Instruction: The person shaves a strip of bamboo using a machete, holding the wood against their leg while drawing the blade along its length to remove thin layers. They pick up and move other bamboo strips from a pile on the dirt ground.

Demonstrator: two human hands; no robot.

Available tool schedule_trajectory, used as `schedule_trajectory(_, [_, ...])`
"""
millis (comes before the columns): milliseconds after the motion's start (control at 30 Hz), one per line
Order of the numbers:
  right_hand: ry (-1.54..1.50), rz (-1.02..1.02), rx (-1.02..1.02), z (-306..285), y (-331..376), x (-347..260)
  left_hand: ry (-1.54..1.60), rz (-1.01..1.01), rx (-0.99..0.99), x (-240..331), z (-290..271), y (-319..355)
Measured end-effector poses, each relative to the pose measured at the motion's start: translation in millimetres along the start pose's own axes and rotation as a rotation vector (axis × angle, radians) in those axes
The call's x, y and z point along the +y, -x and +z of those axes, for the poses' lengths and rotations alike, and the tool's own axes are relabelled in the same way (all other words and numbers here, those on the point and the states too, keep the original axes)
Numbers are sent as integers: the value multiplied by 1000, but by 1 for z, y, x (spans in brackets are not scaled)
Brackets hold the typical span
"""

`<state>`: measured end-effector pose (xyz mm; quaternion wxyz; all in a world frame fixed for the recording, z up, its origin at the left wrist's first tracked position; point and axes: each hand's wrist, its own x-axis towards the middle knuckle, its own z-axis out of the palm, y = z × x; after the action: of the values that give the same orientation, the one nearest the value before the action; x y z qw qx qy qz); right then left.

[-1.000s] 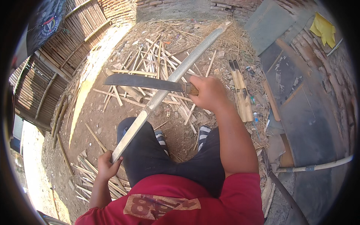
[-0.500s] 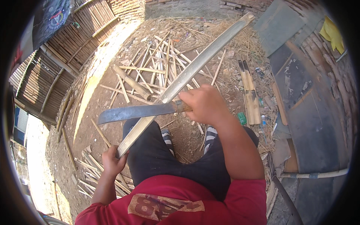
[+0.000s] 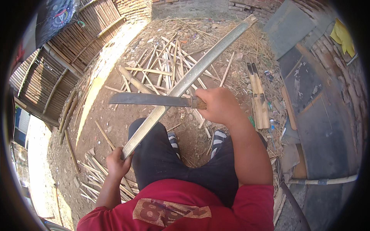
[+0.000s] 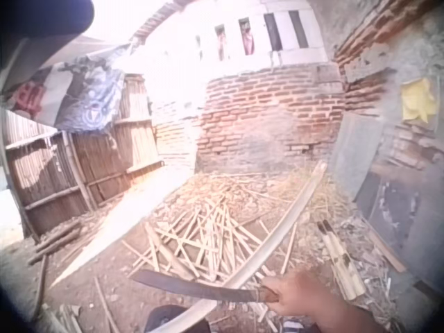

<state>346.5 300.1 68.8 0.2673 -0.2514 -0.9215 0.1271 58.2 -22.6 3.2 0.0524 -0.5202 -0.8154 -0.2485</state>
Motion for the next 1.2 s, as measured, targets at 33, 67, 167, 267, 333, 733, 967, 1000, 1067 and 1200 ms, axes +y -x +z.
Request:
schedule_trajectory(33, [39,-20,-50,-1,-1,-7,-21,18,22,1,0,0])
schedule_trajectory(67, [73,-39,-100,0,-2,-10,-47,35,42,0,0,0])
schedule_trajectory(167, [-61,67,-64,-3,-2,9,-129,82,124,-6,3,0])
schedule_trajectory(267, [-167,247,65,-6,0,34,-159,78,142,-9,7,-1])
schedule_trajectory(333, [-159,271,131,-8,1,37,-147,90,145,-7,10,-3])
schedule_trajectory(733, [-94,126,64,-11,-2,6,-126,87,185,4,1,-12])
schedule_trajectory(967, [-25,78,1,-10,-1,-7,-109,100,193,7,6,-15])
schedule_trajectory(1000, [-52,96,17,-10,0,-5,-99,92,192,8,5,-15])
schedule_trajectory(1067, [-56,99,51,-11,1,-1,-104,92,189,9,3,-16])
schedule_trajectory(1200, [28,38,2,-13,0,-8,-109,84,187,11,2,-16])
